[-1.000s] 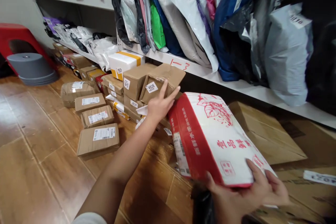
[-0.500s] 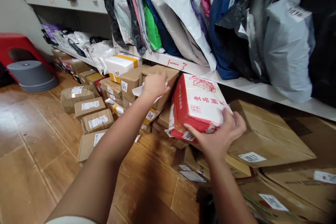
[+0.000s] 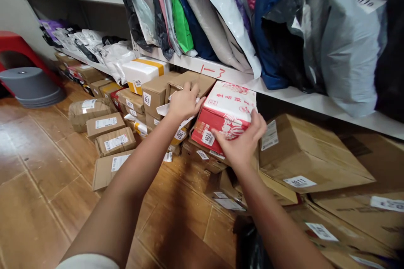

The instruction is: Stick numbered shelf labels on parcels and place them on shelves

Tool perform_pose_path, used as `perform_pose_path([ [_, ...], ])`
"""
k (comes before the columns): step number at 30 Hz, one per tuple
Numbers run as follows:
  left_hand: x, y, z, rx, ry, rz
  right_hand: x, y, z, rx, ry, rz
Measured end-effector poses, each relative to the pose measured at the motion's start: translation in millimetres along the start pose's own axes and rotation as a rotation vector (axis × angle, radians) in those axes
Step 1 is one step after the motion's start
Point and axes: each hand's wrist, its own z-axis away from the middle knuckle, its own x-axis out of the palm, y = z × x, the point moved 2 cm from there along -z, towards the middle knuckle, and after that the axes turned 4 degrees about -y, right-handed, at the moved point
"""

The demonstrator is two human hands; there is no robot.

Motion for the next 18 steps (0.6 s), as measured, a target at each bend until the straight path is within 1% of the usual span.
perform_pose_path([
  [2, 3.5, -4.7, 3.4, 0.057, 0.003, 0.008, -3.4, 10.6, 12.6, -0.086, -0.046, -0.002],
  [4, 7.8, -7.4, 4.3, 0.067, 0.002, 0.015, -2.1, 20.4, 18.2, -0.119, -0.056, -0.003],
  [6, 12.0, -7.1, 2.4, 0.04, 0.01, 0.025, 4.8, 28.4, 14.1, -0.088, -0.061, -0.012],
  [9, 16.5, -2.7, -1.9, 0.018, 0.027, 0.055, 18.9, 38.0, 0.7, -0.028, -0.065, -0.024],
  [12, 18.0, 2.1, -3.4, -0.006, 0.035, 0.076, 29.0, 44.4, -5.0, -0.035, -0.046, -0.017],
  [14, 17.2, 5.3, -2.0, -0.044, 0.019, 0.083, 31.7, 43.9, -4.5, -0.046, -0.047, -0.017],
  [16, 14.3, 9.1, 1.6, -0.085, -0.011, 0.098, 27.7, 39.1, -4.3, -0.039, -0.075, -0.028],
  [18, 9.0, 12.7, 6.4, -0.117, -0.034, 0.13, 12.5, 33.3, -5.4, -0.046, -0.158, -0.055],
])
